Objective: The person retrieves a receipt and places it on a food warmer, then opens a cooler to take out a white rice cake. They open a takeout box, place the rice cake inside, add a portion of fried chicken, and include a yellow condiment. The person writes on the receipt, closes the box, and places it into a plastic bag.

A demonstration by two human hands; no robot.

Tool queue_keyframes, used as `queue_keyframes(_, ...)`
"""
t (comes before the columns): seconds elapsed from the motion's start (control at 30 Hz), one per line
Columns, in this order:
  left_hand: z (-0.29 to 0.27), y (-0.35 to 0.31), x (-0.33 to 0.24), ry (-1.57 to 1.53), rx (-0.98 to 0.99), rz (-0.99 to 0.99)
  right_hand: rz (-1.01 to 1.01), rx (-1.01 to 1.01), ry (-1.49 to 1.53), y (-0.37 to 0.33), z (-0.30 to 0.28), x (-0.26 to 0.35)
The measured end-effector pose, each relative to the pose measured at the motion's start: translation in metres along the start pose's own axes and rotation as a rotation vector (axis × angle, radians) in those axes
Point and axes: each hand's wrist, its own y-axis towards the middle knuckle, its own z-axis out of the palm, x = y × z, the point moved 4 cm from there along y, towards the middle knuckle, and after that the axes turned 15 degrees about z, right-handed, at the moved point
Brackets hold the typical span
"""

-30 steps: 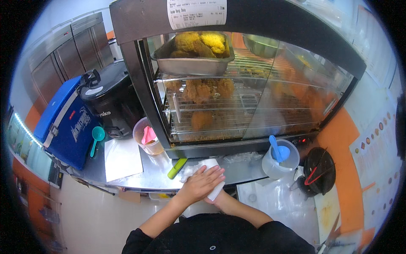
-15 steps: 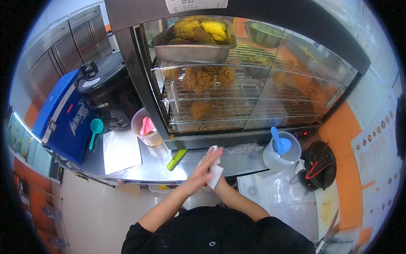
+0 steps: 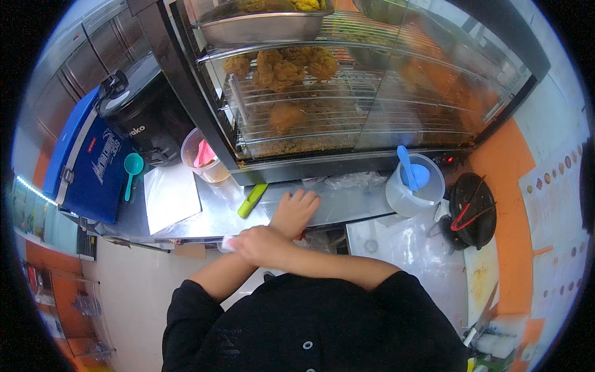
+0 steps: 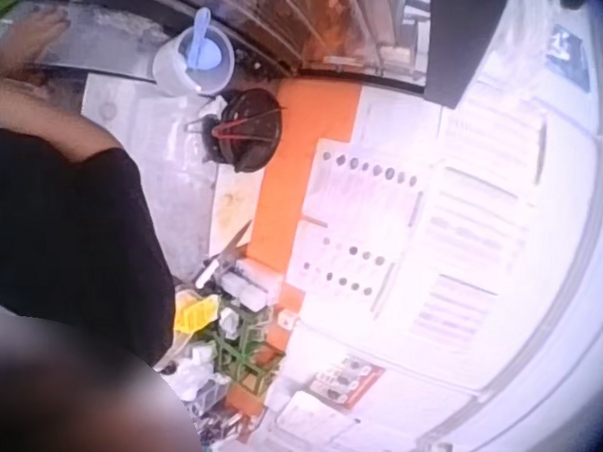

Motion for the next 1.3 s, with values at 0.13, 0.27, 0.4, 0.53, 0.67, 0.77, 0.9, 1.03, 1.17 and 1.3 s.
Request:
queue_keyframes(0.13, 0.009, 0.034, 0.003, 0.079, 0.011, 0.094, -0.252, 0.076, 0.124, -0.009, 0.002, 0.064)
queue_keyframes(0.27, 0.034, 0.045, 0.029, -0.436, -0.126, -0.246, -0.582, -0.032, 0.254, -0.025, 0.003, 0.073)
queue_keyframes(0.4, 0.088, 0.017, 0.06, -2.244, -0.578, -1.064, -0.744, -0.198, 0.133, -0.025, -0.006, 0.006)
queue_keyframes(0.53, 0.105, -0.025, 0.052, -2.354, -0.797, -0.853, -0.286, -0.435, 0.395, -0.02, -0.03, -0.071)
queue_keyframes(0.67, 0.096, -0.085, 0.017, -2.521, -0.686, -0.818, 0.497, -0.553, 0.578, -0.031, -0.048, -0.142)
queue_keyframes(0.77, 0.087, -0.16, -0.011, -2.543, -0.693, -0.715, 0.563, -0.445, 0.378, -0.032, -0.036, -0.169)
queue_keyframes(0.9, 0.154, -0.292, -0.069, -2.108, -0.404, -1.223, 0.455, -0.408, -0.174, -0.014, -0.001, -0.189)
queue_keyframes(1.03, 0.231, -0.456, -0.167, -1.076, 0.361, -1.618, 0.437, -0.427, -0.422, -0.01, 0.019, -0.19)
queue_keyframes(1.17, 0.264, -0.574, -0.271, -1.138, 0.54, -1.771, 0.721, -0.368, -0.163, 0.002, 0.03, -0.194)
queue_keyframes(1.3, 0.263, -0.611, -0.289, -1.303, 0.491, -1.804, 0.392, -0.38, -0.314, 0.026, 0.045, -0.163)
